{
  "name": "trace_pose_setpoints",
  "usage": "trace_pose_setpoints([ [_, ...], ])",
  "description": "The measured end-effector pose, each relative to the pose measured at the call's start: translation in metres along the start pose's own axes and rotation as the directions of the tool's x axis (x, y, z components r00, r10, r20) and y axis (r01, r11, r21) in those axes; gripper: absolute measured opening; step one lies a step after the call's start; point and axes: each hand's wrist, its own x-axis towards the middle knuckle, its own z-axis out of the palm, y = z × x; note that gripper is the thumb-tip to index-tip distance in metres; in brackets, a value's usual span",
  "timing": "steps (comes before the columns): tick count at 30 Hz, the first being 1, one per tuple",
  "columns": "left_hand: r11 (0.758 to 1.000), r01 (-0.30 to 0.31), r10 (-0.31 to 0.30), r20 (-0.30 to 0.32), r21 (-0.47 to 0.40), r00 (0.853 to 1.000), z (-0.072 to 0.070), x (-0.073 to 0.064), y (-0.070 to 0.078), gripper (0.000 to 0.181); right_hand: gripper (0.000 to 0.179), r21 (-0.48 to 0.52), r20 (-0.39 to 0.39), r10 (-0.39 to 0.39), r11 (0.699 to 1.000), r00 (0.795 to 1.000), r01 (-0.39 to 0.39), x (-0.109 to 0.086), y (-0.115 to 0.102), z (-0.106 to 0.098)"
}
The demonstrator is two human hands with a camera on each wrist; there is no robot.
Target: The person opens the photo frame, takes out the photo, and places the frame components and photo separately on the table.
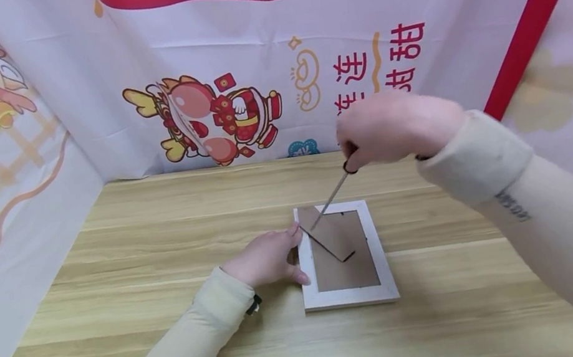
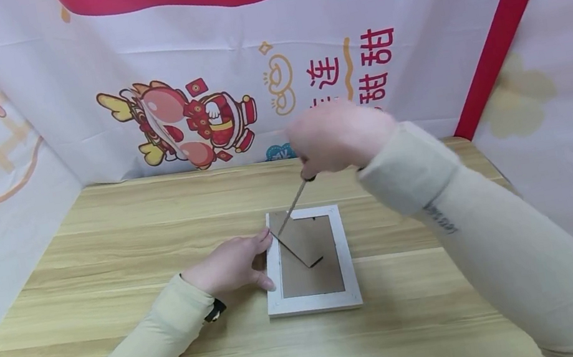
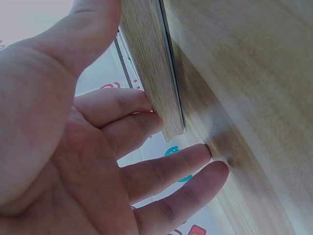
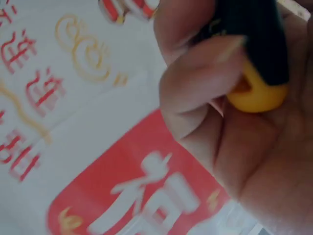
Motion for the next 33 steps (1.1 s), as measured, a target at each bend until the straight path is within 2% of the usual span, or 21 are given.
trace_pose_setpoints([
  [2, 1.0, -0.001, 0.001, -0.006, -0.004, 1.0, 0.0, 0.0, 0.0, 0.093, 0.011, 0.048, -0.092, 0.025, 0.999, 0.995, -0.02, -0.009, 0.017, 0.004],
  [4, 1.0, -0.007, 0.007, -0.016, -0.008, 1.0, 0.0, -0.001, 0.0, 0.094, 0.016, 0.125, -0.184, 0.073, 0.991, 0.98, -0.051, -0.016, 0.033, 0.013],
  [8, 1.0, -0.01, 0.01, -0.013, -0.006, 1.0, -0.001, -0.003, 0.001, 0.097, 0.021, 0.249, -0.346, 0.159, 0.966, 0.925, -0.073, -0.026, 0.064, 0.043],
  [10, 1.0, -0.003, 0.003, -0.005, -0.009, 1.0, -0.001, -0.004, 0.002, 0.098, 0.02, 0.302, -0.372, 0.189, 0.951, 0.909, -0.074, -0.029, 0.078, 0.063],
  [14, 1.0, 0.012, -0.012, 0.002, -0.009, 1.0, 0.0, -0.004, 0.001, 0.098, 0.019, 0.378, -0.373, 0.233, 0.922, 0.898, -0.082, -0.031, 0.101, 0.105],
  [20, 1.0, 0.008, -0.008, -0.003, -0.002, 1.0, 0.001, -0.003, 0.001, 0.099, 0.018, 0.325, -0.43, 0.264, 0.937, 0.864, -0.125, -0.037, 0.127, 0.164],
  [23, 1.0, 0.002, -0.002, -0.006, 0.003, 1.0, 0.001, -0.003, 0.001, 0.098, 0.019, 0.345, -0.402, 0.275, 0.929, 0.874, -0.134, -0.039, 0.137, 0.186],
  [27, 1.0, 0.005, -0.005, -0.006, 0.008, 1.0, 0.0, -0.002, 0.002, 0.098, 0.023, 0.39, -0.297, 0.318, 0.901, 0.9, -0.19, -0.042, 0.147, 0.21],
  [31, 1.0, -0.002, 0.002, -0.008, 0.01, 1.0, 0.0, -0.002, 0.002, 0.097, 0.026, 0.391, -0.228, 0.355, 0.886, 0.907, -0.248, -0.047, 0.155, 0.232],
  [33, 1.0, -0.008, 0.008, -0.01, 0.013, 1.0, 0.0, -0.002, 0.003, 0.097, 0.026, 0.386, -0.23, 0.355, 0.888, 0.906, -0.25, -0.05, 0.158, 0.242],
])
